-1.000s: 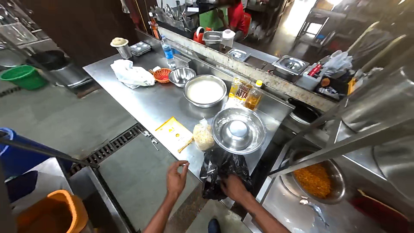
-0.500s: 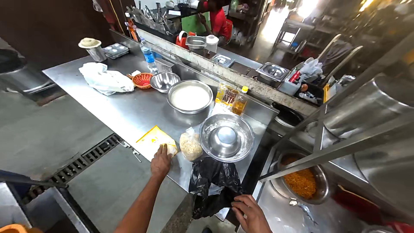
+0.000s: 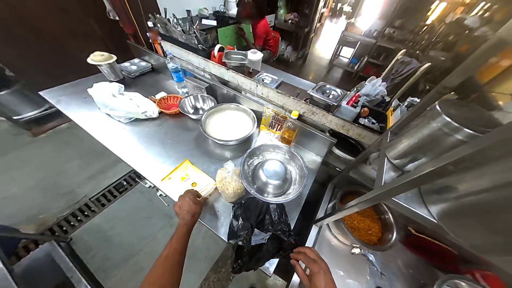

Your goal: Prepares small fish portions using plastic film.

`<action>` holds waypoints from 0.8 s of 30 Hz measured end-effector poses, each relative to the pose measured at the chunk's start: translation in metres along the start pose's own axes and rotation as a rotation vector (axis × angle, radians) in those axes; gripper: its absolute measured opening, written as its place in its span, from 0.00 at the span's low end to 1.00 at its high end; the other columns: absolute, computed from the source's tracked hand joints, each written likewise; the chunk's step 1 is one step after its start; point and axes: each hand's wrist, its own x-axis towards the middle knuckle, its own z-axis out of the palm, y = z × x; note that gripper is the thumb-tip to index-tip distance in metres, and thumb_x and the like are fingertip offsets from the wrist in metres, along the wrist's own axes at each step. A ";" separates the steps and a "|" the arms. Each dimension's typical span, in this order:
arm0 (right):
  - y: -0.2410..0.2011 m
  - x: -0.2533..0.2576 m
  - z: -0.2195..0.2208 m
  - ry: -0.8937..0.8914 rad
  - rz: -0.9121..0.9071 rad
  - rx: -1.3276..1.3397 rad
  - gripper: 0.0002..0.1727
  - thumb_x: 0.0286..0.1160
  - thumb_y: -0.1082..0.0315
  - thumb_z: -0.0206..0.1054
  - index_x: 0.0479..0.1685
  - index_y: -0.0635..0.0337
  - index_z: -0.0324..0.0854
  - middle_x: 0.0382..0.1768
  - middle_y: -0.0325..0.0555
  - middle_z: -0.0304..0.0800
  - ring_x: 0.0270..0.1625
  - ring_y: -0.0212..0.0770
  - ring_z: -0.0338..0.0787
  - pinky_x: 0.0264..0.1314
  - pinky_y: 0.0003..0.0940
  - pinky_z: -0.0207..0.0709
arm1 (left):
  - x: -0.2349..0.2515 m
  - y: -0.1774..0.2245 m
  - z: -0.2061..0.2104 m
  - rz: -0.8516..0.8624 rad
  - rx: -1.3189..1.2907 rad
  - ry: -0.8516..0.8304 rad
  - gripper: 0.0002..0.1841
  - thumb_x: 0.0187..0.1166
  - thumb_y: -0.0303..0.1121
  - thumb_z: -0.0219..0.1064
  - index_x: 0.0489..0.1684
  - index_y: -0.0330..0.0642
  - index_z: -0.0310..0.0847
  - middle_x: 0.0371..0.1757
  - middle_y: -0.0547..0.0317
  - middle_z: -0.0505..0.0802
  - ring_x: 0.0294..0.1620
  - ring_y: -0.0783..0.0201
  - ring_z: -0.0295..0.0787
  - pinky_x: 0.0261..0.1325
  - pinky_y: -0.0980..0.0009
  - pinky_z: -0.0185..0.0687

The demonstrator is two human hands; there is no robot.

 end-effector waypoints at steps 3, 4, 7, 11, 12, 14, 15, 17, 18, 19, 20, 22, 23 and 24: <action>0.004 -0.009 -0.002 -0.033 0.031 0.002 0.11 0.81 0.55 0.69 0.49 0.45 0.94 0.56 0.33 0.93 0.64 0.31 0.88 0.69 0.29 0.83 | -0.001 -0.006 0.001 0.088 -0.058 -0.057 0.19 0.84 0.49 0.65 0.56 0.44 0.92 0.65 0.47 0.92 0.66 0.40 0.87 0.66 0.32 0.77; 0.005 -0.012 -0.002 -0.044 0.033 0.001 0.11 0.81 0.55 0.69 0.49 0.45 0.94 0.56 0.33 0.93 0.64 0.31 0.88 0.69 0.29 0.82 | -0.001 -0.007 0.001 0.088 -0.093 -0.086 0.20 0.87 0.48 0.62 0.60 0.43 0.90 0.68 0.46 0.90 0.69 0.41 0.85 0.69 0.33 0.75; 0.008 -0.020 -0.004 -0.068 0.035 -0.010 0.11 0.81 0.54 0.69 0.50 0.44 0.94 0.56 0.33 0.93 0.64 0.31 0.88 0.68 0.29 0.83 | -0.006 -0.006 -0.011 -0.001 -0.235 -0.087 0.19 0.85 0.49 0.66 0.56 0.45 0.93 0.59 0.43 0.94 0.66 0.40 0.88 0.70 0.33 0.75; 0.004 -0.026 -0.023 -0.034 0.062 0.028 0.11 0.81 0.54 0.69 0.50 0.45 0.94 0.54 0.34 0.94 0.58 0.30 0.91 0.60 0.29 0.87 | -0.042 0.010 -0.061 -0.018 -0.699 0.031 0.14 0.76 0.42 0.77 0.42 0.38 0.92 0.42 0.45 0.95 0.44 0.48 0.91 0.53 0.41 0.84; 0.002 -0.026 -0.031 0.008 0.087 0.096 0.10 0.80 0.55 0.71 0.49 0.46 0.94 0.52 0.35 0.94 0.53 0.29 0.92 0.55 0.29 0.89 | -0.061 0.019 -0.078 0.028 -0.884 0.014 0.12 0.79 0.37 0.74 0.43 0.35 0.88 0.41 0.47 0.93 0.41 0.53 0.91 0.50 0.48 0.87; -0.008 -0.025 -0.047 0.117 0.189 0.348 0.08 0.76 0.61 0.74 0.47 0.50 0.94 0.44 0.35 0.95 0.42 0.29 0.94 0.45 0.29 0.92 | -0.110 0.045 -0.108 0.123 -1.253 -0.082 0.06 0.87 0.30 0.62 0.45 0.37 0.79 0.40 0.52 0.93 0.38 0.60 0.93 0.45 0.59 0.93; -0.015 -0.024 -0.055 0.155 0.269 0.524 0.08 0.76 0.64 0.74 0.47 0.55 0.94 0.41 0.38 0.95 0.39 0.33 0.94 0.44 0.32 0.93 | -0.140 0.060 -0.119 0.174 -1.422 -0.165 0.05 0.89 0.30 0.56 0.48 0.40 0.76 0.42 0.52 0.93 0.39 0.60 0.94 0.46 0.59 0.95; -0.025 -0.018 -0.070 0.172 0.370 0.906 0.12 0.79 0.66 0.71 0.51 0.66 0.89 0.43 0.51 0.96 0.43 0.45 0.96 0.50 0.42 0.93 | -0.198 0.090 -0.126 0.242 -1.687 -0.360 0.11 0.87 0.37 0.58 0.60 0.45 0.78 0.47 0.48 0.94 0.42 0.56 0.97 0.45 0.56 0.96; -0.028 -0.016 -0.075 0.132 0.376 1.071 0.17 0.82 0.63 0.68 0.57 0.69 0.86 0.50 0.55 0.94 0.51 0.49 0.95 0.57 0.46 0.91 | -0.222 0.103 -0.123 0.274 -1.789 -0.461 0.16 0.83 0.41 0.66 0.64 0.46 0.79 0.49 0.47 0.95 0.43 0.54 0.97 0.44 0.55 0.96; -0.029 -0.015 -0.079 0.055 0.371 1.222 0.24 0.84 0.56 0.66 0.65 0.69 0.83 0.59 0.58 0.91 0.61 0.52 0.92 0.65 0.50 0.87 | -0.242 0.115 -0.116 0.300 -1.869 -0.560 0.21 0.79 0.43 0.72 0.66 0.46 0.80 0.51 0.45 0.95 0.44 0.52 0.97 0.44 0.54 0.96; -0.030 -0.016 -0.082 -0.032 0.358 1.355 0.33 0.84 0.46 0.64 0.72 0.68 0.79 0.67 0.58 0.87 0.68 0.53 0.88 0.70 0.51 0.84 | -0.259 0.126 -0.105 0.305 -1.928 -0.639 0.22 0.77 0.43 0.74 0.67 0.45 0.80 0.52 0.44 0.95 0.45 0.51 0.97 0.44 0.52 0.96; -0.033 -0.022 -0.088 -0.172 0.352 1.601 0.44 0.78 0.32 0.61 0.78 0.64 0.74 0.70 0.57 0.85 0.70 0.52 0.86 0.71 0.51 0.82 | -0.284 0.145 -0.081 0.273 -1.966 -0.721 0.24 0.77 0.41 0.74 0.69 0.43 0.78 0.54 0.41 0.94 0.47 0.48 0.97 0.46 0.49 0.96; -0.034 -0.029 -0.093 -0.216 0.350 1.714 0.47 0.76 0.29 0.60 0.79 0.63 0.73 0.70 0.59 0.84 0.70 0.55 0.86 0.71 0.54 0.81 | -0.294 0.152 -0.069 0.237 -1.950 -0.727 0.24 0.78 0.41 0.73 0.68 0.41 0.76 0.54 0.40 0.93 0.47 0.47 0.97 0.45 0.48 0.96; -0.035 -0.039 -0.098 -0.220 0.354 1.816 0.46 0.74 0.30 0.64 0.78 0.62 0.74 0.69 0.62 0.85 0.69 0.58 0.87 0.71 0.58 0.81 | -0.304 0.159 -0.059 0.204 -1.919 -0.723 0.23 0.79 0.40 0.73 0.67 0.39 0.75 0.53 0.38 0.93 0.45 0.46 0.97 0.43 0.48 0.96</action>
